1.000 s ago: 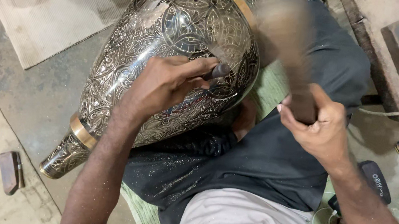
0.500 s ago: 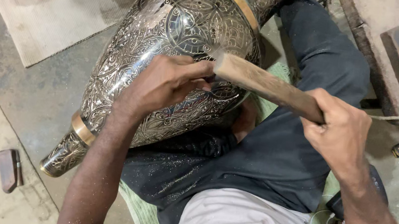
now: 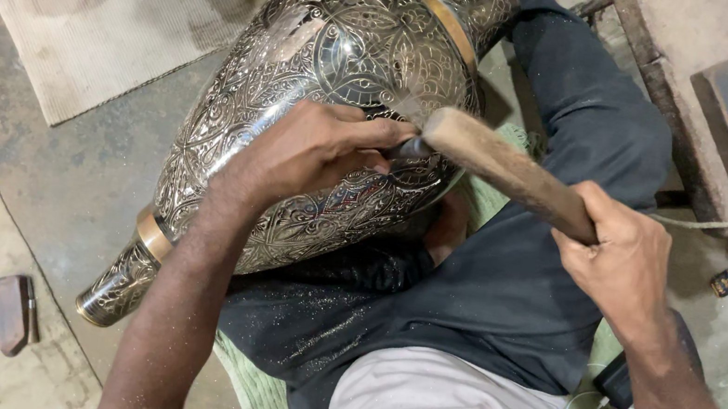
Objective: The person uses a hammer and chisel to engrave intricate patterns onto a large metal vase. They repeatedly strike the chisel against the vase surface to create detailed designs.
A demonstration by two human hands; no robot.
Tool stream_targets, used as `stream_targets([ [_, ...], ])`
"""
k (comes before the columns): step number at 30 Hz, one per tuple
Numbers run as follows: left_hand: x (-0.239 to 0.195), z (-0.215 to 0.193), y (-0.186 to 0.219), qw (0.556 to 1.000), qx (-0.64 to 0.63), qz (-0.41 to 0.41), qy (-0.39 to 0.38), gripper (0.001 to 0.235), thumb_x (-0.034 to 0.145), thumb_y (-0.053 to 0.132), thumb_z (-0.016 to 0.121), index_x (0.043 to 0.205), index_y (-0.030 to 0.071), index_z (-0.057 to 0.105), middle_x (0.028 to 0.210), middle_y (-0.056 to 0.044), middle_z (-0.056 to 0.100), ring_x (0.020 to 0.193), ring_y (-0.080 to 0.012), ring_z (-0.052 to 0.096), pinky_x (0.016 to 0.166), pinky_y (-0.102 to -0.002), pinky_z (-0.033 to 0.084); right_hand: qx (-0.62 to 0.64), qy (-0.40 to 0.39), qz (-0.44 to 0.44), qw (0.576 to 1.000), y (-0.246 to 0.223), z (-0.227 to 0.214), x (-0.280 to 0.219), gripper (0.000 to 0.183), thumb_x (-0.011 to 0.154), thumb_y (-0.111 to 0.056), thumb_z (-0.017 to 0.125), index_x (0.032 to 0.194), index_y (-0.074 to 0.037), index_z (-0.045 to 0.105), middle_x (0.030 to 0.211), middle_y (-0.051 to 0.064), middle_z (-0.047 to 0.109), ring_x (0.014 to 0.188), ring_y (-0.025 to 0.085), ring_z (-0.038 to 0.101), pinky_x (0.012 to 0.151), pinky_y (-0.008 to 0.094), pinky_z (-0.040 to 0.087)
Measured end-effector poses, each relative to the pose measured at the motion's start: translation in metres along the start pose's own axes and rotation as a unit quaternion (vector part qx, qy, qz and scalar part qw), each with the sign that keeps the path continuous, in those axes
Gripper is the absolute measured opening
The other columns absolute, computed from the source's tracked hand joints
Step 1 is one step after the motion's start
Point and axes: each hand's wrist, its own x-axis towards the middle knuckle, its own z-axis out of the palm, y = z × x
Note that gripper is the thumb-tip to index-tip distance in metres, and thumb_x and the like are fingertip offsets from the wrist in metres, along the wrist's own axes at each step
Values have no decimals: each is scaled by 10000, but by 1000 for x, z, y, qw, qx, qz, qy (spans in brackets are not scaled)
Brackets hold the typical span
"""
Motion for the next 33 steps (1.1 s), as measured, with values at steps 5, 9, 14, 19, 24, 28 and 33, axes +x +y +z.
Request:
stream_targets([
  [5, -14, 5, 2, 997, 19, -4, 70, 385, 952, 256, 741, 1320, 204, 642, 1020, -62, 779, 813, -200, 768, 675, -329, 662, 110, -64, 55, 990, -9, -1, 8, 445, 790, -120, 837, 1203, -88, 671, 863, 147, 705, 718, 256, 727, 662, 365, 540],
  [9, -25, 15, -1, 994, 5, -22, 108, 417, 1004, 249, 704, 1403, 196, 594, 1040, -45, 781, 821, -181, 773, 704, -320, 678, 188, 0, -83, 979, -19, 3, 14, 616, 779, -33, 775, 1365, -96, 599, 1200, 197, 705, 1068, 247, 704, 884, 362, 552],
  [14, -24, 22, -7, 993, 14, -18, 113, 382, 1018, 245, 687, 1389, 199, 609, 1041, -68, 785, 747, -166, 758, 602, -284, 672, 258, 11, -6, 966, -32, 1, 15, 675, 822, 31, 769, 1460, -123, 615, 1126, 111, 718, 933, 128, 684, 849, 268, 556],
  [19, -24, 19, -10, 996, 16, -22, 82, 267, 1030, 264, 705, 1286, 216, 645, 955, -42, 774, 699, -132, 741, 544, -261, 651, 143, 63, -69, 985, -36, -1, 13, 635, 758, 102, 777, 1362, -70, 684, 1033, 130, 705, 900, 166, 679, 800, 278, 531],
  [24, -22, 15, -9, 997, 16, -9, 78, 298, 997, 253, 724, 1284, 219, 649, 887, -33, 762, 668, -132, 724, 525, -282, 622, 95, 59, -61, 992, -27, -2, 12, 605, 788, 111, 781, 1370, -48, 736, 896, 124, 668, 736, 148, 652, 704, 281, 503],
  [28, -18, 12, -10, 997, 7, 6, 74, 342, 983, 209, 718, 1318, 225, 651, 876, -34, 762, 684, -138, 727, 544, -282, 629, 173, 74, -73, 979, -22, -1, 12, 561, 771, 97, 740, 1313, -41, 686, 1074, 143, 714, 896, 161, 685, 812, 289, 539],
  [33, -15, 7, -10, 998, -5, 18, 64, 357, 1000, 114, 680, 1337, 224, 645, 939, -32, 781, 763, -147, 754, 582, -275, 649, 145, 39, -55, 987, -19, -3, 10, 595, 778, 86, 762, 1355, -47, 712, 1103, 130, 735, 942, 137, 703, 856, 276, 558],
])
